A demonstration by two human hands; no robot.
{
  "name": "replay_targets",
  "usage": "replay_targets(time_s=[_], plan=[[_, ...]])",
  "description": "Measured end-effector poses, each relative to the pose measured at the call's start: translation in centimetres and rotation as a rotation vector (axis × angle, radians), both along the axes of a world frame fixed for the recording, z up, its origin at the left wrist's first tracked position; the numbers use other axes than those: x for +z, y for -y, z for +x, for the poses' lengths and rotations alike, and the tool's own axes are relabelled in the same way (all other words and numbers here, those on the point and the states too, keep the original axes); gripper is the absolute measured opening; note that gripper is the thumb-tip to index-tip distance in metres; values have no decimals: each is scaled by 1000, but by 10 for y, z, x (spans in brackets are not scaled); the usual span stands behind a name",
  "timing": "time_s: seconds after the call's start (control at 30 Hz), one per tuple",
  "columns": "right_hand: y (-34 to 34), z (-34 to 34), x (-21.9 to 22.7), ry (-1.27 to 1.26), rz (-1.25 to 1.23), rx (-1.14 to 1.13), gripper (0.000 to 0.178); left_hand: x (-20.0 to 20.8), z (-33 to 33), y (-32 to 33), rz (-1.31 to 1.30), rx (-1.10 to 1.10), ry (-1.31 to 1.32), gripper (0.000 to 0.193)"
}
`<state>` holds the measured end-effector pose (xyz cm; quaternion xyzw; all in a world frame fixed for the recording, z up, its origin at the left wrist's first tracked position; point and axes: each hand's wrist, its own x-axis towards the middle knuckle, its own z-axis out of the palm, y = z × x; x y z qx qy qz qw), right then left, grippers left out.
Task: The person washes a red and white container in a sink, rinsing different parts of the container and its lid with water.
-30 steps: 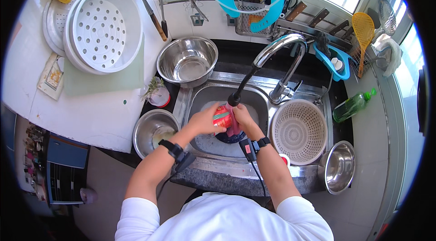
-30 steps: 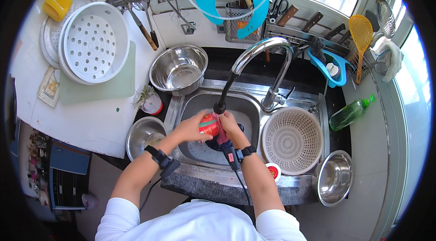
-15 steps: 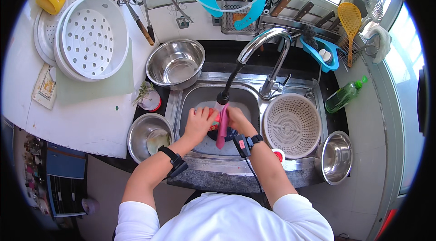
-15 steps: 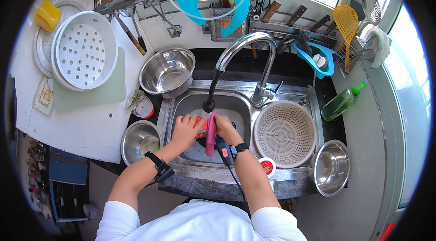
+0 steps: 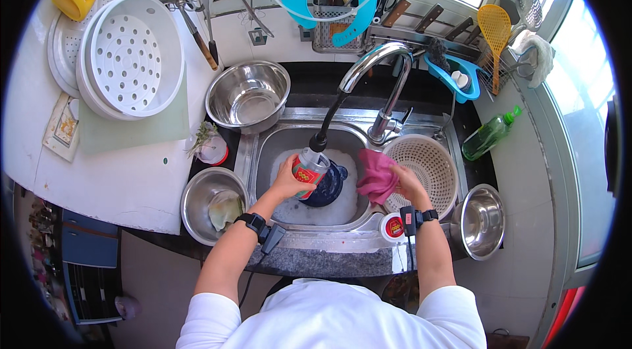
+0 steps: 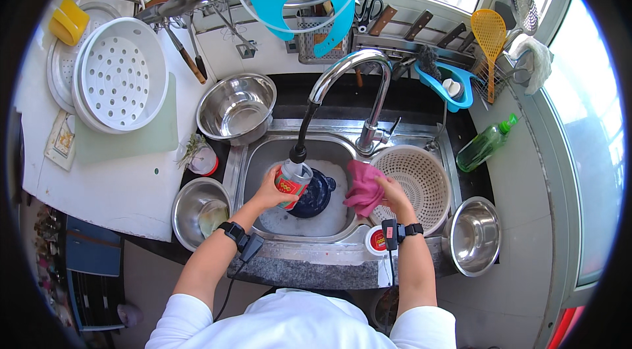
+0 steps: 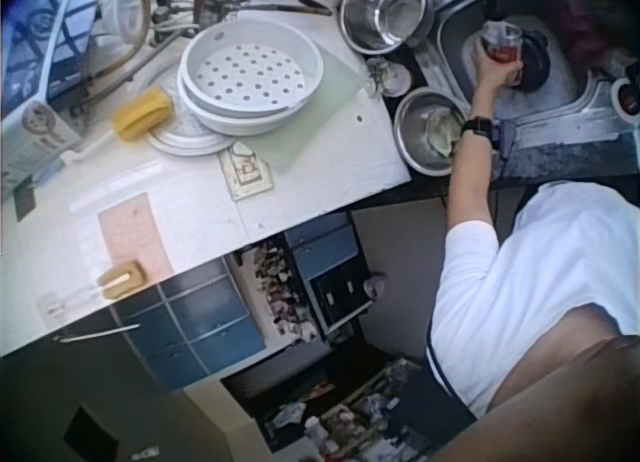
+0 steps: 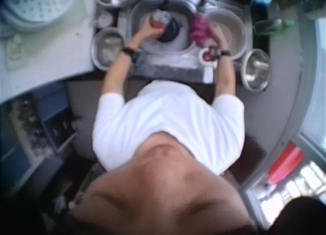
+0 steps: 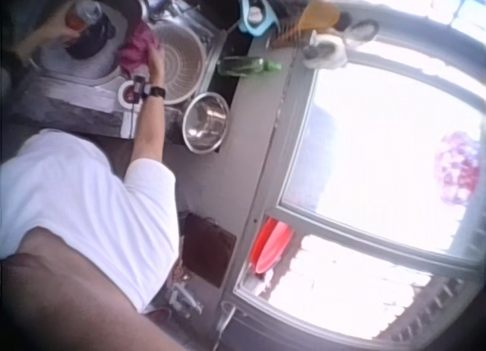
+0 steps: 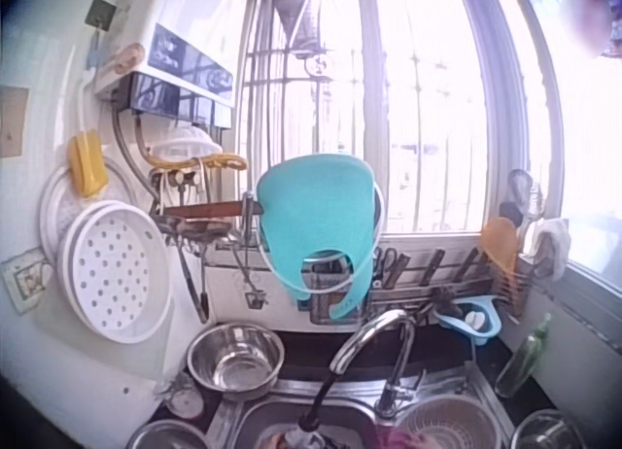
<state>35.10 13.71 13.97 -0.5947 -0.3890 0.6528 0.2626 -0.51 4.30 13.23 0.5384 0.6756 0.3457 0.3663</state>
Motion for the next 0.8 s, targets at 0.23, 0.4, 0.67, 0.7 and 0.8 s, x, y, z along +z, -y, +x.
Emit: replay_targets(time_s=[0.23,0.4,0.67,0.7,0.8], plan=[[-15,-13,-18,1077,676,160,45,2,0,5,27,76,259,108],[12,-116,33,350,793,564,87,-7,9,-9,23,94,121,106],[6,-197,-13,-50,762,532,92,-23,-13,15,89,71,-90,106],[9,-188,-4,50,857,525,92,-12,-14,20,26,110,-62,100],[20,-181,-10,147,997,526,94,1,-17,25,-91,220,136,96]])
